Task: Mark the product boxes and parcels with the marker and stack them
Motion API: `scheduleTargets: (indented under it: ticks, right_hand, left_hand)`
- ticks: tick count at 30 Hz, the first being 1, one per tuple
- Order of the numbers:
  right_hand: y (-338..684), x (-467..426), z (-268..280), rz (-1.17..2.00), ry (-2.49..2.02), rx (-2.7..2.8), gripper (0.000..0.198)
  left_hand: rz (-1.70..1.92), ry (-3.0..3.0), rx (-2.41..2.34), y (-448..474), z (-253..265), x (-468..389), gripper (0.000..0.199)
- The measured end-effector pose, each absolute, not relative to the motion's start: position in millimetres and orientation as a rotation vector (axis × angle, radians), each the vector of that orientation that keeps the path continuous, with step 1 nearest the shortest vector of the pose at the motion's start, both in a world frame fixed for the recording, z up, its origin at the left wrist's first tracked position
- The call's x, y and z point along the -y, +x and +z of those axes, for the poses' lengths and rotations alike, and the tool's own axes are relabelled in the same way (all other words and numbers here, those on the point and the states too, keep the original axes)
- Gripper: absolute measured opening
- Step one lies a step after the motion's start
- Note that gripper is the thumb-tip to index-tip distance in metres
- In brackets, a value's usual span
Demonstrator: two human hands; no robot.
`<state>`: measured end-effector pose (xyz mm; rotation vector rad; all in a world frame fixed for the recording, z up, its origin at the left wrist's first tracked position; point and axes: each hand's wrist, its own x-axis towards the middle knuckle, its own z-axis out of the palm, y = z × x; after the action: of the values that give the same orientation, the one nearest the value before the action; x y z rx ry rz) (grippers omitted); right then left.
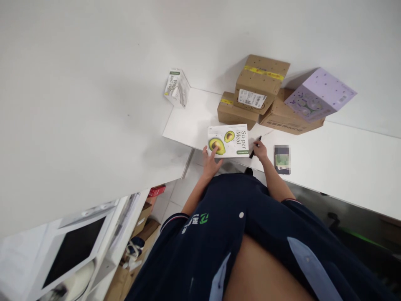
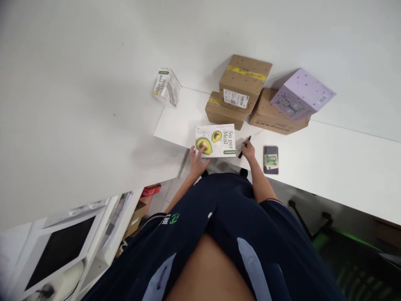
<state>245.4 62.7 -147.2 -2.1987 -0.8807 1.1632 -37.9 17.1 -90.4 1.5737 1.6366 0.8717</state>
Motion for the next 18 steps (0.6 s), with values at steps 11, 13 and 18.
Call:
scheduleTargets:
  ticks: [11,13,18]
  right_hand:
    - [271.0,-20.5,-54.6,1.073,-1.397,0.638,0.035]
    - [253.7,-30.6,-41.2,1.017,-1.304,0.632,0.034]
    - [194.4,-50.1,-35.9,1.110,-1.209,0.773,0.032]
  left_hand:
    - [0.706,1.711,-1.710,-18.8,-91.0,-26.4,0.070]
    - [0.451,1.840,-1.812,-10.8,-82.2,-23.6,0.066]
    - [0.009,2.076,-1.887,-3.2,-68.0,-19.4,0.066]
